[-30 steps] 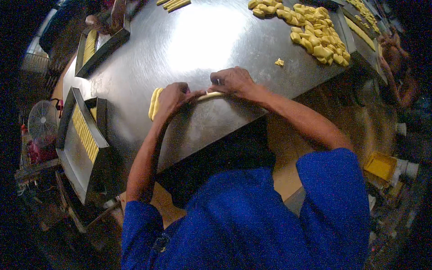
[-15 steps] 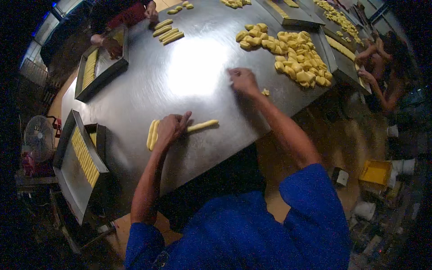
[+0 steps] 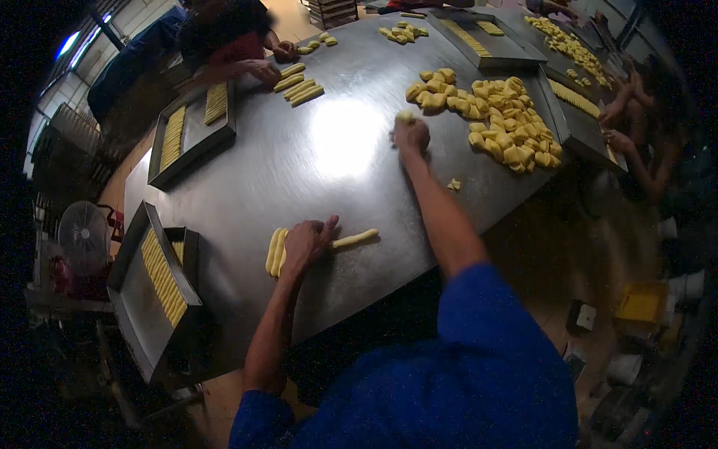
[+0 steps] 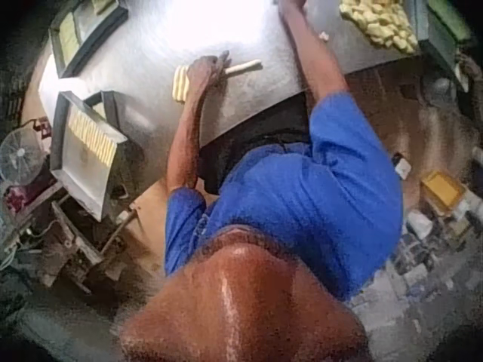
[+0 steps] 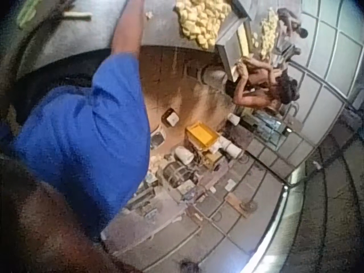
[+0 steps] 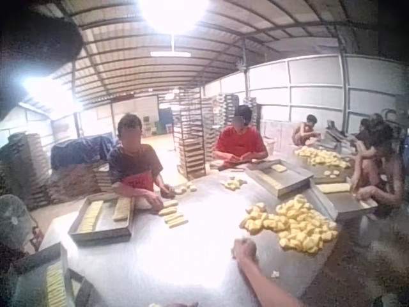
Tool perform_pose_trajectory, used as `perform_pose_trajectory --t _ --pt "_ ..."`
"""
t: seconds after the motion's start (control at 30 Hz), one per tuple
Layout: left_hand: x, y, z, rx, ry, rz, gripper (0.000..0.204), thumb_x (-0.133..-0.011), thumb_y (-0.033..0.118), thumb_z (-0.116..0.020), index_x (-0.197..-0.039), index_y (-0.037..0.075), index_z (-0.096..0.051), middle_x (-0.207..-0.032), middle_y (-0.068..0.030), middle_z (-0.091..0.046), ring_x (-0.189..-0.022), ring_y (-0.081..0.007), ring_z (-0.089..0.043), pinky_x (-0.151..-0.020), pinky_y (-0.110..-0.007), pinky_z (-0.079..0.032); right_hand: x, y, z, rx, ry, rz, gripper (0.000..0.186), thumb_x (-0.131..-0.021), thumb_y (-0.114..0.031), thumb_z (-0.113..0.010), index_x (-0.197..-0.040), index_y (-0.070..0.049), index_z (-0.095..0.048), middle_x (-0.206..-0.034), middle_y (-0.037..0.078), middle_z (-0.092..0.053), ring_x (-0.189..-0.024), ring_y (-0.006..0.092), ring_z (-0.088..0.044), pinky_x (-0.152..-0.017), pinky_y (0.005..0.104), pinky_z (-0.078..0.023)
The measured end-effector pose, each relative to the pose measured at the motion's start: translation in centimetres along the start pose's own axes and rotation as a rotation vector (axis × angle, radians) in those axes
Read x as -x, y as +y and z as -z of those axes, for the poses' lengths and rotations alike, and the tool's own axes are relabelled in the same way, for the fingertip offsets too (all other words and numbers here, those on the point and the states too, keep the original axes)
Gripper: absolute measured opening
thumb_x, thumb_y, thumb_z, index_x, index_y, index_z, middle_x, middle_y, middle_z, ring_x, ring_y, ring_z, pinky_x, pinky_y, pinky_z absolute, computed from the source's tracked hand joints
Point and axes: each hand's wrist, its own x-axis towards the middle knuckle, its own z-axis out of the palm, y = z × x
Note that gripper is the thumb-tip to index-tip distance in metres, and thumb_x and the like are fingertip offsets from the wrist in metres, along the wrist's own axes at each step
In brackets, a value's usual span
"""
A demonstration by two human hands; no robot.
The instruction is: The person rolls pieces of dough into elongated cylinders by hand and arranges the rolled dough sticks together on the table.
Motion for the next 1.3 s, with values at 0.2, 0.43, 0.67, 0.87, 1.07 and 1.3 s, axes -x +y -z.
perform_pose_trajectory --t 0.2,0.43,0.67,0.87,1.07,1.3 --pt "0.6 1.7 4.4 0.506 -0.167 0.024 0.054 -0.094 0.047 -0.068 -0.111 -0.005 -0.071 -0.09 -0.0128 -0.073 -0.079 -0.0183 -0.067 -0.074 -0.034 -0.053 13.3 -1.1 6.0 -0.181 -0.576 0.041 0.022 -0.092 -0.007 -0.068 -0.111 0.004 -0.066 -0.096 0.009 -0.072 -0.08 0.0145 -0.07 -0.069 0.0259 -0.057" --pt "1.9 3.2 3.7 1.137 -0.084 -0.272 0.04 -0.098 0.033 -0.068 -0.119 -0.001 -0.066 -0.101 -0.0075 -0.069 -0.088 -0.0131 -0.063 -0.08 -0.027 -0.051 21.4 -9.0 6.9 0.17 -0.838 0.51 0.038 -0.088 -0.016 -0.077 -0.118 0.002 -0.063 -0.098 0.01 -0.07 -0.09 0.0167 -0.069 -0.079 0.0297 -0.055" --pt "4.7 3.4 3.3 1.366 -0.02 -0.329 0.031 -0.1 0.027 -0.066 -0.113 -0.001 -0.069 -0.09 -0.0058 -0.073 -0.081 -0.0123 -0.067 -0.079 -0.027 -0.054 24.4 -10.0 6.9 0.412 -0.593 1.133 0.018 -0.089 -0.005 -0.067 -0.107 -0.003 -0.067 -0.094 0.012 -0.069 -0.08 0.0277 -0.066 -0.068 0.0373 -0.054" --pt "5.6 2.2 3.2 1.222 0.128 -0.484 0.021 -0.1 0.02 -0.065 -0.101 0.0 -0.071 -0.104 -0.0072 -0.07 -0.085 -0.0129 -0.067 -0.085 -0.029 -0.052 25.3 -11.6 6.9 -0.032 -0.966 0.219 0.026 -0.096 -0.022 -0.069 -0.111 -0.001 -0.069 -0.098 0.008 -0.069 -0.093 0.0169 -0.066 -0.072 0.0348 -0.057" --pt "5.4 2.2 5.2 1.009 -0.239 -0.376 0.041 -0.098 0.034 -0.067 -0.119 -0.002 -0.066 -0.112 -0.0133 -0.07 -0.099 -0.0196 -0.068 -0.087 -0.036 -0.055 22.9 -10.3 8.2 0.17 -1.051 0.199 0.03 -0.094 -0.025 -0.073 -0.11 0.0 -0.071 -0.101 0.012 -0.073 -0.099 0.0214 -0.067 -0.088 0.0361 -0.054" --pt "-4.7 0.4 3.1 0.386 -0.21 -0.353 0.04 -0.09 0.038 -0.074 -0.1 0.0 -0.074 -0.087 -0.012 -0.074 -0.078 -0.0171 -0.067 -0.072 -0.035 -0.054 13.5 -7.8 2.1 0.827 -1.168 0.2 0.042 -0.083 -0.03 -0.082 -0.108 0.0 -0.067 -0.093 0.012 -0.073 -0.085 0.0183 -0.07 -0.076 0.0333 -0.054"
